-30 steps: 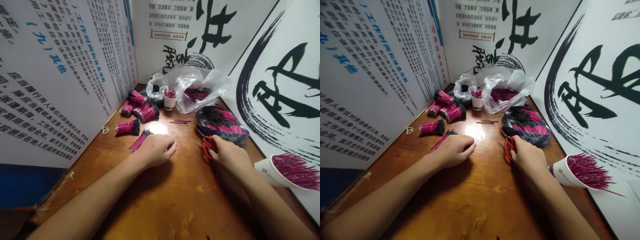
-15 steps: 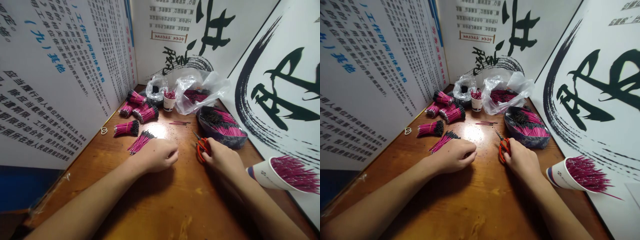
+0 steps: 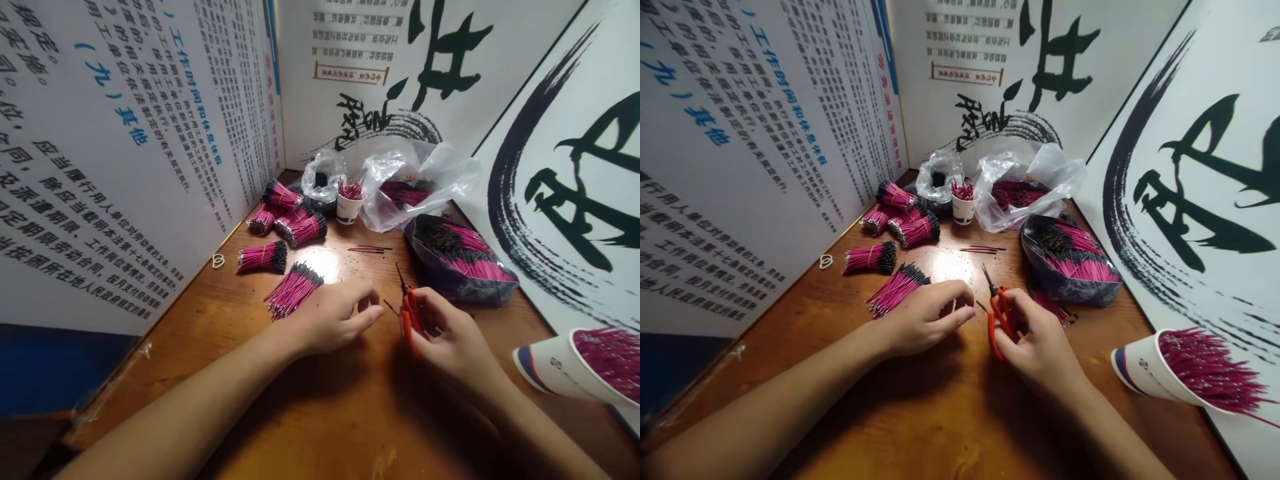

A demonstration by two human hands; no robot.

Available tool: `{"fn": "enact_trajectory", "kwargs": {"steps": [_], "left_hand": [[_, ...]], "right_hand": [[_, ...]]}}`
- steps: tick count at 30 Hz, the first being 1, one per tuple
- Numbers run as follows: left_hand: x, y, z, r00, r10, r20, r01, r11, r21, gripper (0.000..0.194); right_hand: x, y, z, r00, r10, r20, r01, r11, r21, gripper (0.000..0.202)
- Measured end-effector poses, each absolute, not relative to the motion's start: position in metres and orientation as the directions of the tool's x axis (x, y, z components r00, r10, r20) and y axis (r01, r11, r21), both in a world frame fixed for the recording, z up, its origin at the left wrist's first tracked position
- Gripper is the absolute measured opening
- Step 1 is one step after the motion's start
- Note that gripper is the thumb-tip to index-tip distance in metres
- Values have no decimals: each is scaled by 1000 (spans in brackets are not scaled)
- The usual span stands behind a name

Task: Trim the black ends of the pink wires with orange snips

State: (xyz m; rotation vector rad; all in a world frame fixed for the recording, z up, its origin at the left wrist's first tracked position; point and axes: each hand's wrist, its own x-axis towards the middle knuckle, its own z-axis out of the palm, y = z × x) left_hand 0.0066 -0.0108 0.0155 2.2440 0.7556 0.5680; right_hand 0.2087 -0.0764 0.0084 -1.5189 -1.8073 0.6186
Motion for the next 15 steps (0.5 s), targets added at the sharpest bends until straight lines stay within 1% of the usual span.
{"fn": "enact_trajectory", "kwargs": {"steps": [2,5,7,10,12,15], "left_hand": [[10,-14,14,737,655,170,300,-541,785,18],[14,-17,13,733,646,214,234,-534,813,16],[14,-16,13,704,663,256,200,-531,823,14],[12,-13,12,622,726,294,180,-498,849,8],[11,-10,10,581,764,280,166,-448,878,7],[10,-7,8,559,796,232,133,-362,923,9]], "right_hand": [[201,-81,7,-91,978,185,596,203,-777,11],[197,-83,5,-128,978,165,588,208,-782,12],[198,-83,4,-148,975,168,610,224,-760,10],[201,-82,4,-180,969,170,667,247,-703,8],[202,-82,6,-199,969,149,703,247,-667,9],[202,-83,10,-211,971,108,727,230,-647,11]]}}
